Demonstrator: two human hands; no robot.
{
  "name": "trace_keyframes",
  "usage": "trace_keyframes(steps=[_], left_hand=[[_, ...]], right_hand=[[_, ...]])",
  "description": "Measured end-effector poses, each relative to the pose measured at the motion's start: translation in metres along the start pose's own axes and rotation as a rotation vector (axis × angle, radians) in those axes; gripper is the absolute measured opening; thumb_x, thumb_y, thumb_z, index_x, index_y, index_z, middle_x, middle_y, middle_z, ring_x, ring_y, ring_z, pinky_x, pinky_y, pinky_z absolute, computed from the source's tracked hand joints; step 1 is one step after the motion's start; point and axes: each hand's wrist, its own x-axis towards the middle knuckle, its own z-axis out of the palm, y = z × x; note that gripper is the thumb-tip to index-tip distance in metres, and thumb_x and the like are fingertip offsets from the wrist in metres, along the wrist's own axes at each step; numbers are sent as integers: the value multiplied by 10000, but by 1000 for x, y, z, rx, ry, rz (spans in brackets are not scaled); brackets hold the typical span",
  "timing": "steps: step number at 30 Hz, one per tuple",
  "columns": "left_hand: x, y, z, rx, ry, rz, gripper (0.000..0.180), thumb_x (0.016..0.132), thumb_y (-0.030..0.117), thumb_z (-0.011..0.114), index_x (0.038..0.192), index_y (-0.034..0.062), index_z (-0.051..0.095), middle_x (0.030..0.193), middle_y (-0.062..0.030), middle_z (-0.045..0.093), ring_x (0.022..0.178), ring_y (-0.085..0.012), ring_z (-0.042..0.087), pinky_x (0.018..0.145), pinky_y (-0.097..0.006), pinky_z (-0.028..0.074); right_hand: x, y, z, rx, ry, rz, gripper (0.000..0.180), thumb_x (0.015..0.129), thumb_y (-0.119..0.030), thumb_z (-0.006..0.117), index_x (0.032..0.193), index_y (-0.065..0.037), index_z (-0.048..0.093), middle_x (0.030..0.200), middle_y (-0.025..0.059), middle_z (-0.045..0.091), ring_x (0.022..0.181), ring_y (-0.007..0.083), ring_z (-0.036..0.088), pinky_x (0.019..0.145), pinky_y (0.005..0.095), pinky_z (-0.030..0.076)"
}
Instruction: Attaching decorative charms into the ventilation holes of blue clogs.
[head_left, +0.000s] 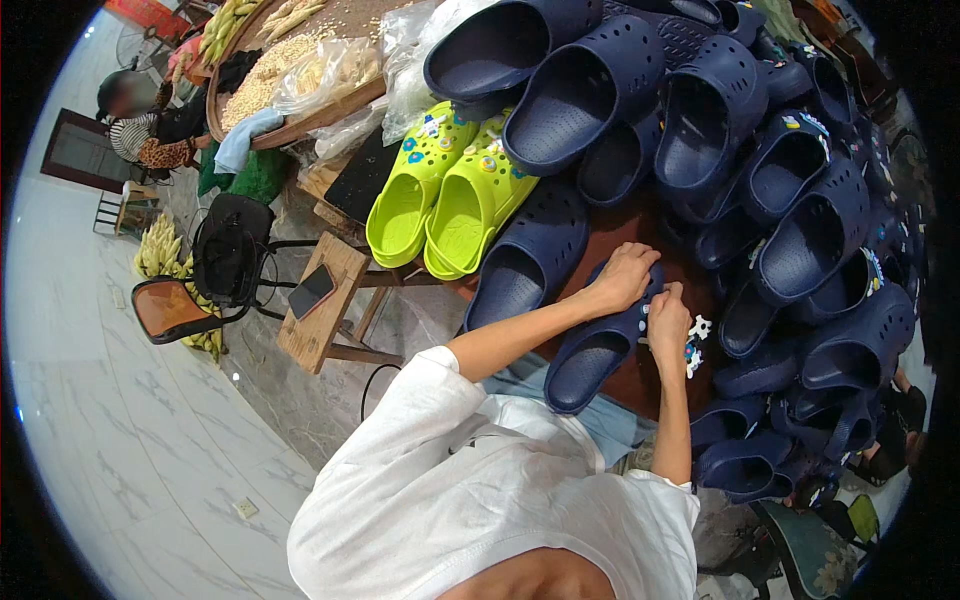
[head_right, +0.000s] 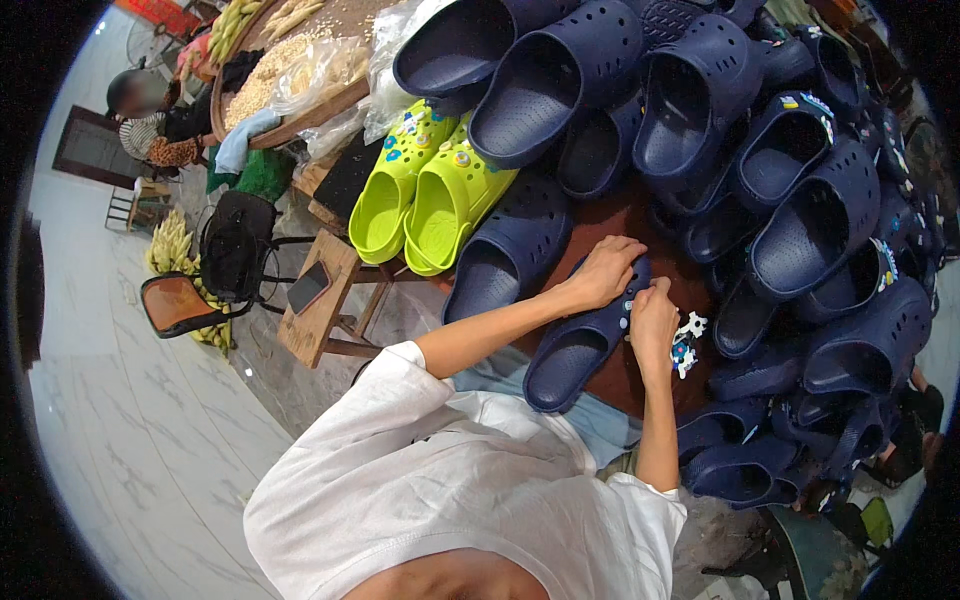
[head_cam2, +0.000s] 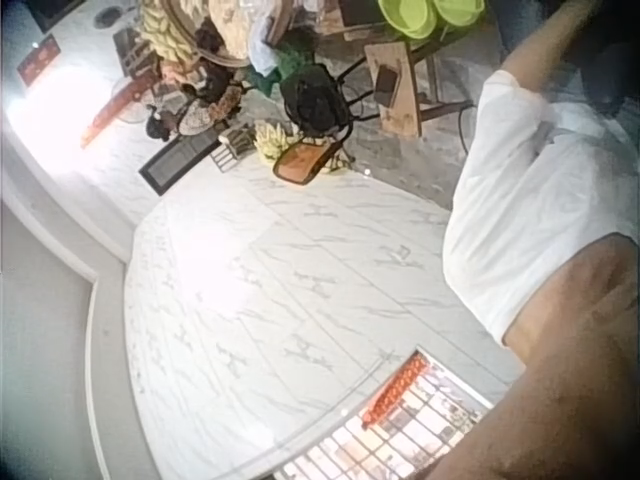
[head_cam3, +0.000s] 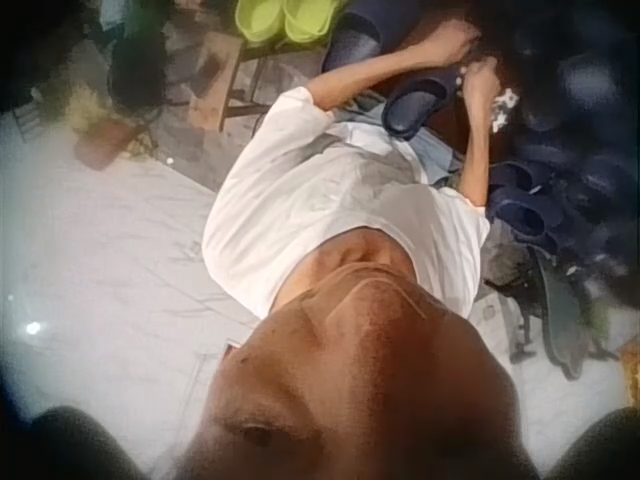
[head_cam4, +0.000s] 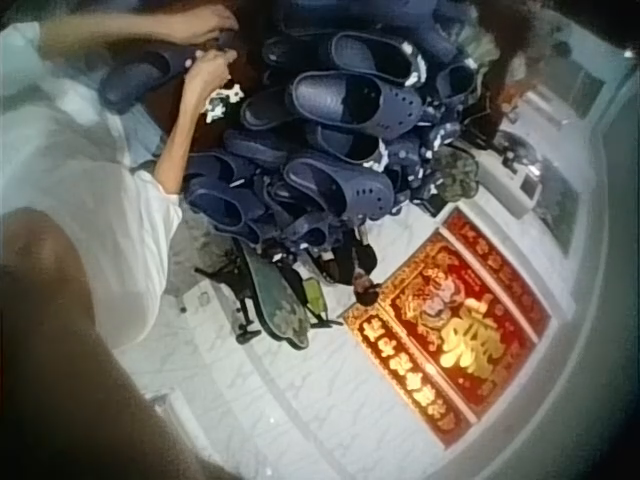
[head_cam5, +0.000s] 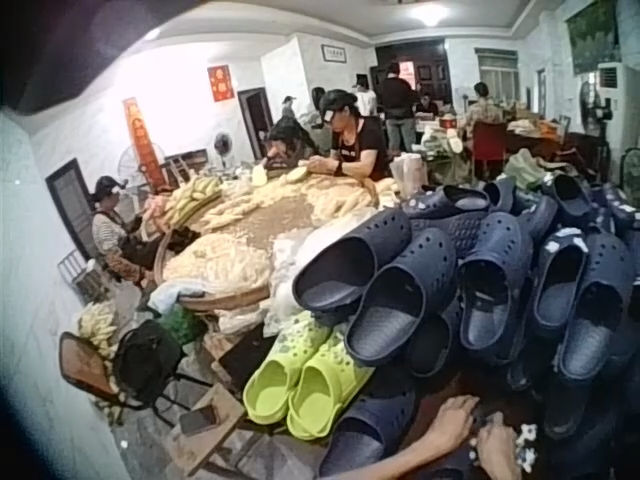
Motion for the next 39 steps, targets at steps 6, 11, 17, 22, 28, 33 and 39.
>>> trace_keyframes(steps=[6,11,17,22,28,33,39], left_hand=[[9,-3,-7,38,-37,22,396,781,0,576,1174,-23,623,1206,-219,621,1135,-412,549,1014,-484,424],[8,-4,-15,11,-39,32,394,829,14,565,1221,-5,594,1219,-229,608,1151,-421,537,1016,-477,424],[7,-7,-11,-107,7,16,323,890,78,589,1198,-10,629,1210,-205,632,1161,-392,558,1014,-458,435],[10,-6,-21,-186,-86,-49,295,895,103,612,1178,36,664,1213,-173,646,1164,-368,572,1022,-437,436],[11,-5,-17,-120,-102,41,337,856,0,535,1172,35,646,1279,-191,602,1212,-384,528,1064,-456,397],[9,-2,-19,-97,-145,35,403,818,-49,495,1190,33,627,1317,-210,571,1249,-400,493,1090,-459,372],[9,-2,-19,-68,-150,47,442,798,-68,485,1210,25,616,1337,-215,564,1264,-402,485,1103,-462,359]], right_hand=[[-13,11,-15,-101,104,-58,331,1008,-318,498,991,-8,614,895,247,655,823,450,637,712,518,498],[-20,-5,-26,-72,235,-130,398,953,-421,611,999,-26,632,945,188,593,805,397,642,694,472,509],[-18,-9,-17,132,-196,74,528,927,-456,643,1055,42,523,688,155,621,643,326,620,651,417,484],[-18,-8,-7,86,-106,-54,475,981,-375,512,1048,94,476,746,305,645,745,487,654,703,543,511],[-22,-8,-9,86,-39,-33,301,964,-235,481,999,62,517,813,316,653,795,493,650,744,555,507],[-33,28,3,152,152,29,231,982,-195,453,1040,-10,579,910,255,677,856,454,649,761,541,487],[-49,8,-18,-101,289,-89,290,990,-309,560,963,-24,604,844,166,609,788,349,644,668,472,501]])
